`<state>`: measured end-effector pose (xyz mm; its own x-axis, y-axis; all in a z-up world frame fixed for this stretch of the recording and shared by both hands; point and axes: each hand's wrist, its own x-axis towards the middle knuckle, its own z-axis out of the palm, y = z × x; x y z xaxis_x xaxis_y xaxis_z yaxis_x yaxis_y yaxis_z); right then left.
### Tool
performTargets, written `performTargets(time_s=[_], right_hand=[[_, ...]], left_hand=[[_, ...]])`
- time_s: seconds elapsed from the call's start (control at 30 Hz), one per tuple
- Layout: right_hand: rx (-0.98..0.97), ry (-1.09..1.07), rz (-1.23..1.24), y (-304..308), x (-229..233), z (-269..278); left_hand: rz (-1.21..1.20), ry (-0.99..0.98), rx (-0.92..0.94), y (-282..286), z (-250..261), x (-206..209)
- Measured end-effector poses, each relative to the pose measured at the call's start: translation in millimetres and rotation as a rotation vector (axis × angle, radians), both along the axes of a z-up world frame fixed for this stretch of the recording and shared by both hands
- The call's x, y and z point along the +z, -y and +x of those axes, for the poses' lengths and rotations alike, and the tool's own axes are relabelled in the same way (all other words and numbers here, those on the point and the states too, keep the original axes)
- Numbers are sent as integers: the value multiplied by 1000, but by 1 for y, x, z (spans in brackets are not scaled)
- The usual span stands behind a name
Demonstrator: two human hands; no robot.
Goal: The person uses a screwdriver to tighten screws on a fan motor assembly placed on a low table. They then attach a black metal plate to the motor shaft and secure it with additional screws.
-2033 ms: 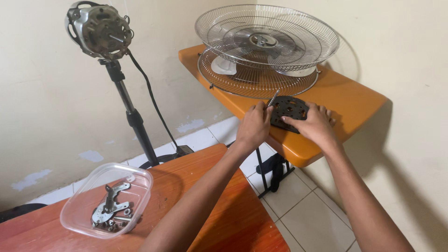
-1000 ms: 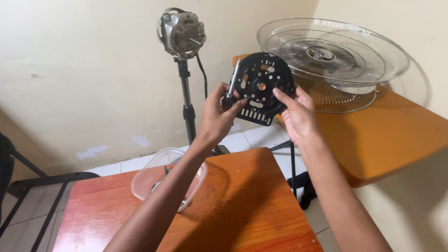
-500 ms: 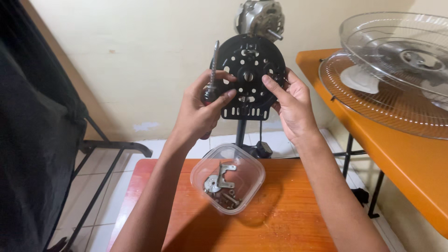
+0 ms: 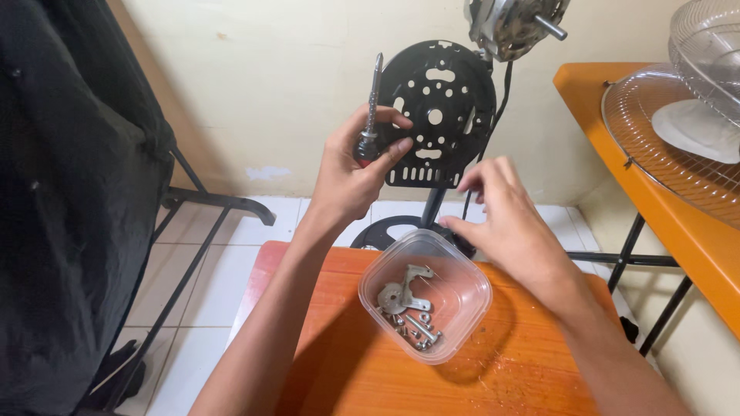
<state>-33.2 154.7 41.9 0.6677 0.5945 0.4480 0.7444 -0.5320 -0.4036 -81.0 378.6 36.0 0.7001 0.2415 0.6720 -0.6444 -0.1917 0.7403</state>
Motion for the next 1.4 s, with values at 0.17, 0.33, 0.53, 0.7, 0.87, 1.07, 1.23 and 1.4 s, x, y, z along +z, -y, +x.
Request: performTargets(time_s=[0.17, 0.33, 0.53, 0.7, 0.87, 1.07, 1.23, 1.4], right_hand=[[306, -685, -312, -13, 10, -24], [553, -651, -467, -31, -1, -46], [453, -404, -564, -33, -9, -56], [462, -338, -613, -25, -16, -54], [510, -413, -573, -12, -14, -48], [567, -500, -585, -11, -13, -51], [584, -411, -590, -13, -15, -53], [622, -454, -562, -8, -12, -52]], left_hand=[[-14, -89, 25, 9, 8, -15], [30, -50, 12, 13, 8, -23], [-5, -43, -19, 17, 4, -22], [13, -97, 5, 21, 1, -21], [15, -101, -17, 24, 2, -22], [3, -99, -44, 26, 3, -22], [12, -75, -31, 27, 1, -20], [-88, -277, -6, 29, -4, -13]])
